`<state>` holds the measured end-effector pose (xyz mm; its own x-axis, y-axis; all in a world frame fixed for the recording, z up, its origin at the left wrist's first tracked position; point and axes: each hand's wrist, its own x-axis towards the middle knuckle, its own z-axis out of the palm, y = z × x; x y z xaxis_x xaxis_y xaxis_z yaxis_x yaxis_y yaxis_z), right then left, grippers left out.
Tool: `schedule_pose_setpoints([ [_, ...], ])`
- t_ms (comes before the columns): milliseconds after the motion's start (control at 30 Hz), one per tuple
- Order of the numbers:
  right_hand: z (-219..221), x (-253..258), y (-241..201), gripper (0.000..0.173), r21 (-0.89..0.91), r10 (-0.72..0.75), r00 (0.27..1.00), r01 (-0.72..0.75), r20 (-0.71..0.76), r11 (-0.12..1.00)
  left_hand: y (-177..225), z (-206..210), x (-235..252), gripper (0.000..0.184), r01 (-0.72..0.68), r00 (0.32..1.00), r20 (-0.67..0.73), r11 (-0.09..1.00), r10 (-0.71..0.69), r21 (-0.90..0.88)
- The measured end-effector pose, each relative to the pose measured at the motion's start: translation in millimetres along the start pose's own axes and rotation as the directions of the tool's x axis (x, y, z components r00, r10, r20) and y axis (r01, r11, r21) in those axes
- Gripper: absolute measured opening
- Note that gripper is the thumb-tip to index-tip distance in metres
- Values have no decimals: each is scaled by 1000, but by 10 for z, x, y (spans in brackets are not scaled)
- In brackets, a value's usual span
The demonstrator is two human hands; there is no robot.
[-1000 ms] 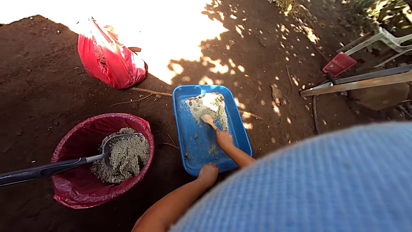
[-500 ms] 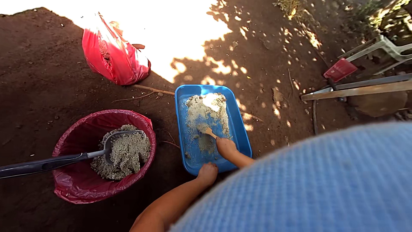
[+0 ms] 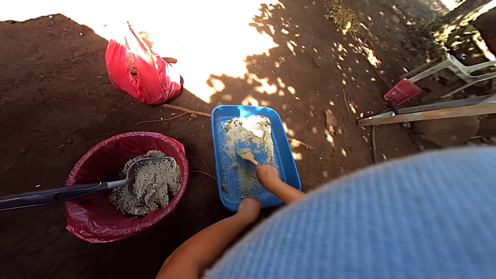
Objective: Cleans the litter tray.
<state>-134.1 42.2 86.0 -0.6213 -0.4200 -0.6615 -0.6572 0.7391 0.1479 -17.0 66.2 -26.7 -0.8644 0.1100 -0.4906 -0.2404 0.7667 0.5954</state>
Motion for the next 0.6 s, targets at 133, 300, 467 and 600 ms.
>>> schedule_pose_setpoints([
  [133,-223,690,-164,30,146,41,994,-26,-97,989,2,45,-32,32,-18,1000,11,1000,18,-17],
  [300,-628,1216,-371,38,273,40,986,5,-160,962,-72,32,-31,30,-39,999,2,996,39,-80],
  [467,-227,306,-60,30,-12,-96,995,95,-37,995,-97,20,-24,28,-74,997,-26,995,73,-59],
  [600,-96,69,-5,32,-86,-39,999,42,37,995,-21,-10,-18,28,-37,999,-12,996,36,-81],
])
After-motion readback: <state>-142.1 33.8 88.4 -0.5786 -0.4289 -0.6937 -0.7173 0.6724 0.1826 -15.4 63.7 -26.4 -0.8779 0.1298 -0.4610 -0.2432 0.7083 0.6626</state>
